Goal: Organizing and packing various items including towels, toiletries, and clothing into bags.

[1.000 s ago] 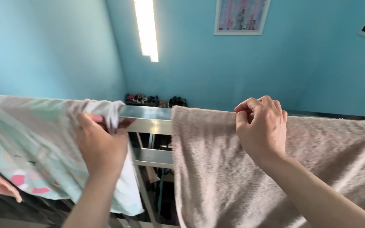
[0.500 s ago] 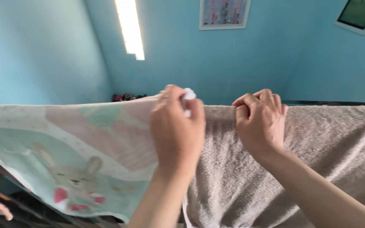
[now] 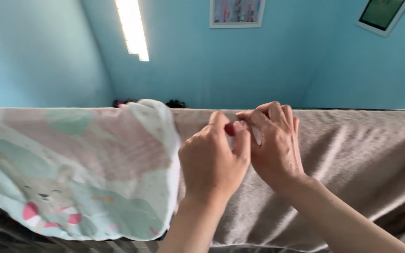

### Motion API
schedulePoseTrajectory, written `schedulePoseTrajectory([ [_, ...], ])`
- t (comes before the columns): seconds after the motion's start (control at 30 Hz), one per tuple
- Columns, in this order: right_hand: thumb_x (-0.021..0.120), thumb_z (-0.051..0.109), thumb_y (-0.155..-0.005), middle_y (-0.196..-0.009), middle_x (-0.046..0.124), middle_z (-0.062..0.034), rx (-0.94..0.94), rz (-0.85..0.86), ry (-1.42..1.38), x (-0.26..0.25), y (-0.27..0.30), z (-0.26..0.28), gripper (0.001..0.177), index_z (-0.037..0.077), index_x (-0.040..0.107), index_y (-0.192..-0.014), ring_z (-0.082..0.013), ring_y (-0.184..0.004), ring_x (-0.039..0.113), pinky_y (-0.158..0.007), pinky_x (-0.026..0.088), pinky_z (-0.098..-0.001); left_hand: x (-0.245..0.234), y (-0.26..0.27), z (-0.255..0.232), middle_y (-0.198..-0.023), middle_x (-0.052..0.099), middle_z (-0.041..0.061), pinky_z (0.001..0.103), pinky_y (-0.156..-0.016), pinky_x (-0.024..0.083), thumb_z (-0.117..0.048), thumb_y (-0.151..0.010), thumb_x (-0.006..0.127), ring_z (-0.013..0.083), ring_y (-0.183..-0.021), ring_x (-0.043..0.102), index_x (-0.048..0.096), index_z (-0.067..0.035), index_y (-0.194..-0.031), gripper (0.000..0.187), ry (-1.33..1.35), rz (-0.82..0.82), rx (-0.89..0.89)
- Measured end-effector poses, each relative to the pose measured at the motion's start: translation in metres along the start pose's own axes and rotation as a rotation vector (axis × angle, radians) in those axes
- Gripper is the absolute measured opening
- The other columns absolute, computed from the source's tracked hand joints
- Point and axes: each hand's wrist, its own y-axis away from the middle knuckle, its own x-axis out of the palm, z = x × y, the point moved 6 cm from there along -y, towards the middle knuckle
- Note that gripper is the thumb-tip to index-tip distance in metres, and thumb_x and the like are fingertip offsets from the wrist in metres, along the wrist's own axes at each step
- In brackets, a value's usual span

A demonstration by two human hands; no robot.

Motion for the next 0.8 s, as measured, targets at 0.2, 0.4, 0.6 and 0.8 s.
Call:
schedulePoseTrajectory([
  [0.2,0.065,0.013,-0.099,-0.110,0.060,-0.0086,0.094,-0.155,0.079,-0.062,0.035,-0.107,0.014,0.011,0.075,-0.108,-0.0289,-0.113,0.052,-0.100,0.043,-0.0422,0.080,0.018,-0.069,-0.064,0.071,0.009,0.047,-0.073,0.054,-0.029,-0.094,0.057,0.0309,-0.069,0.072,0.062,-0.010,-0.082,0.023,0.078,0.266,-0.068],
  [0.4,0.062,0.013,-0.100,-0.112,0.060,-0.0105,0.424,-0.276,0.212,-0.150,0.076,-0.223,0.016,0.008,0.069,-0.113,-0.0289,-0.116,0.053,-0.096,0.045,-0.0422,0.158,0.031,-0.147,-0.084,0.071,0.009,0.045,-0.076,0.053,-0.018,-0.091,0.064,0.0277,-0.084,0.070,0.061,-0.006,-0.083,0.014,0.207,0.212,0.169],
  [0.6,0.062,0.013,-0.099,-0.133,0.048,-0.0234,0.665,-0.388,0.370,-0.207,0.119,-0.340,0.027,0.004,0.062,-0.125,-0.0378,-0.122,0.049,-0.104,0.041,-0.0470,0.222,0.032,-0.205,-0.108,0.062,0.012,0.047,-0.097,0.042,-0.010,-0.081,0.068,0.0287,-0.108,0.058,0.065,-0.007,-0.098,0.018,0.084,0.284,0.353],
  [0.8,0.061,0.017,-0.092,-0.157,0.028,-0.0327,0.752,-0.314,0.501,-0.229,0.130,-0.414,0.041,0.005,0.066,-0.131,-0.0435,-0.142,0.035,-0.113,0.032,-0.0472,0.262,0.031,-0.206,-0.119,0.061,0.012,0.050,-0.110,0.035,-0.015,-0.086,0.070,0.0280,-0.120,0.056,0.066,-0.004,-0.115,0.031,0.061,0.259,0.422],
])
